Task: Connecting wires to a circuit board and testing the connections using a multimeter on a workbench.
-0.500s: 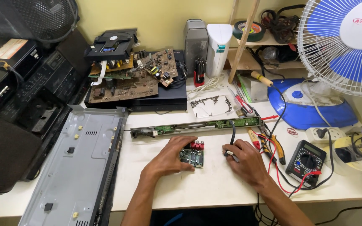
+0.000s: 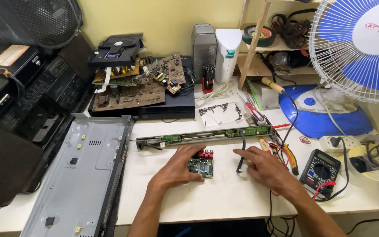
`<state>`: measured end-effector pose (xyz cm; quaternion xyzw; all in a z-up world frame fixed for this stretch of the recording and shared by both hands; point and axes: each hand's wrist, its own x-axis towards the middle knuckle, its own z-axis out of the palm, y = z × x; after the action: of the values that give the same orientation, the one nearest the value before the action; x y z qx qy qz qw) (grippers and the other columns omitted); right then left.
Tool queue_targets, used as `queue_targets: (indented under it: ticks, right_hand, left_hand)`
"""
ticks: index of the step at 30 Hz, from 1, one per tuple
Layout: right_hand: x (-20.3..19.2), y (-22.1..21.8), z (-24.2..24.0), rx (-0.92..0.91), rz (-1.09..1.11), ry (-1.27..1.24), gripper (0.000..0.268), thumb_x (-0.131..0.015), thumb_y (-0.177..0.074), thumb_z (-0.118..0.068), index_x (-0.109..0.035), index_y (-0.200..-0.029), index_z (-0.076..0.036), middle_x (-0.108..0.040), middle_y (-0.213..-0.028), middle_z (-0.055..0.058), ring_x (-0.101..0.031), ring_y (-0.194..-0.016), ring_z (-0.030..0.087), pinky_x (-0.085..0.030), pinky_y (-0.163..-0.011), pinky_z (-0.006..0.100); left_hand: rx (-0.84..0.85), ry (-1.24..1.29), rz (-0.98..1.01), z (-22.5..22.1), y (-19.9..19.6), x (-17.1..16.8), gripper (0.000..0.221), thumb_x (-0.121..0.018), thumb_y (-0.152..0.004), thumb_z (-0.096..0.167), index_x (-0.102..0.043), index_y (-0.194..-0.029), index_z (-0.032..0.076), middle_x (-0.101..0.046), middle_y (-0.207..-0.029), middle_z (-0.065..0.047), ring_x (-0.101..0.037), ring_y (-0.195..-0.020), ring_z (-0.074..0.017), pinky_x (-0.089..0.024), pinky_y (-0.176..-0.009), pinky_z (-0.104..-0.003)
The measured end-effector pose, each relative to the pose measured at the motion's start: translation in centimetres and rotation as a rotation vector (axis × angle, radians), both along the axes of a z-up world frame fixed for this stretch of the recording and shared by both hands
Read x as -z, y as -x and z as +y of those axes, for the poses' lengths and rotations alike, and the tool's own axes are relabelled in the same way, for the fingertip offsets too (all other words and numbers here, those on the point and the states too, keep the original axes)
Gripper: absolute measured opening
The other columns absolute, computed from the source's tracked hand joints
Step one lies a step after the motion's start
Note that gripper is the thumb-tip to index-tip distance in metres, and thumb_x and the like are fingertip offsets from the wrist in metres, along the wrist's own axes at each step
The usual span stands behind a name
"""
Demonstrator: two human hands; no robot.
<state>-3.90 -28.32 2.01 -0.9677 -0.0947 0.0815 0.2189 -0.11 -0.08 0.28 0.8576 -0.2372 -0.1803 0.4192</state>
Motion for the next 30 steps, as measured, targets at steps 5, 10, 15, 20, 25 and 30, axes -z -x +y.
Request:
queue_targets:
  ticks: [5,10,15,20,25,30]
  right_hand:
    - [-5.9,-2.4,-2.4,0.051,-0.062,0.007,0.053,-0.058,-0.090,0.001,-0.066,-0.138,-0.019,-0.079,-0.110,0.017,-0.077,-0.096,0.038,-0.061,-0.090,0.048]
    - [1.0,-17.1,-10.6,0.112,-0.635,-0.063,0.031,-0.067,-0.095,-0.015,-0.079,-0.122,-0.022,-0.078,-0.087,0.009,-0.074,-0.081,0.031,-0.057,-0.085,0.044]
    - [0.8,-27.4,-11.5,0.193,-0.537,0.098,0.043,-0.059,-0.100,-0.017,-0.062,-0.139,0.002,-0.058,-0.133,0.025,-0.051,-0.117,0.048,-0.046,-0.098,0.059]
    - [-1.1,-30.2,-10.3,0.337,-0.285,0.247,0.050,-0.046,-0.090,-0.014,-0.059,-0.137,-0.004,-0.042,-0.148,0.028,-0.035,-0.133,0.055,-0.031,-0.110,0.068]
    - [-1.6,-31.2,-9.6,0.474,-0.098,0.308,0.055,-0.044,-0.085,-0.015,-0.062,-0.137,-0.010,-0.045,-0.152,0.019,-0.026,-0.139,0.050,-0.030,-0.112,0.062]
    - [-3.5,-29.7,-8.1,0.450,0.024,0.290,0.048,-0.040,-0.102,-0.024,-0.057,-0.143,-0.007,-0.047,-0.153,0.022,-0.035,-0.145,0.044,-0.032,-0.117,0.060]
  left_hand:
    - [0.000,-0.020,-0.005,-0.1,0.0,-0.4,0.099,-0.092,-0.068,0.014,-0.043,-0.153,0.011,-0.051,-0.151,-0.017,-0.036,-0.147,-0.0345,-0.025,-0.124,-0.054]
    - [0.008,-0.011,-0.011,-0.1,0.2,-0.5,0.098,-0.091,-0.068,0.012,-0.043,-0.153,0.009,-0.052,-0.150,-0.018,-0.037,-0.145,-0.0359,-0.027,-0.123,-0.054]
    - [-0.019,-0.102,0.092,-0.7,-0.5,0.8,0.101,-0.088,-0.072,0.021,-0.033,-0.157,0.023,-0.028,-0.166,-0.004,-0.021,-0.154,-0.0281,-0.017,-0.124,-0.058]
    - [-0.016,-0.113,0.109,-0.7,-0.6,0.5,0.103,-0.087,-0.073,0.021,-0.030,-0.158,0.023,-0.026,-0.167,-0.004,-0.019,-0.155,-0.0288,-0.017,-0.124,-0.059]
    - [0.002,-0.124,0.103,-0.6,-0.7,0.4,0.105,-0.087,-0.073,0.024,-0.027,-0.159,0.023,-0.024,-0.167,-0.005,-0.017,-0.155,-0.0285,-0.015,-0.125,-0.057]
    - [0.001,-0.124,0.115,-0.6,-0.8,0.3,0.106,-0.086,-0.073,0.021,-0.024,-0.159,0.023,-0.024,-0.167,-0.006,-0.017,-0.155,-0.0282,-0.017,-0.125,-0.056]
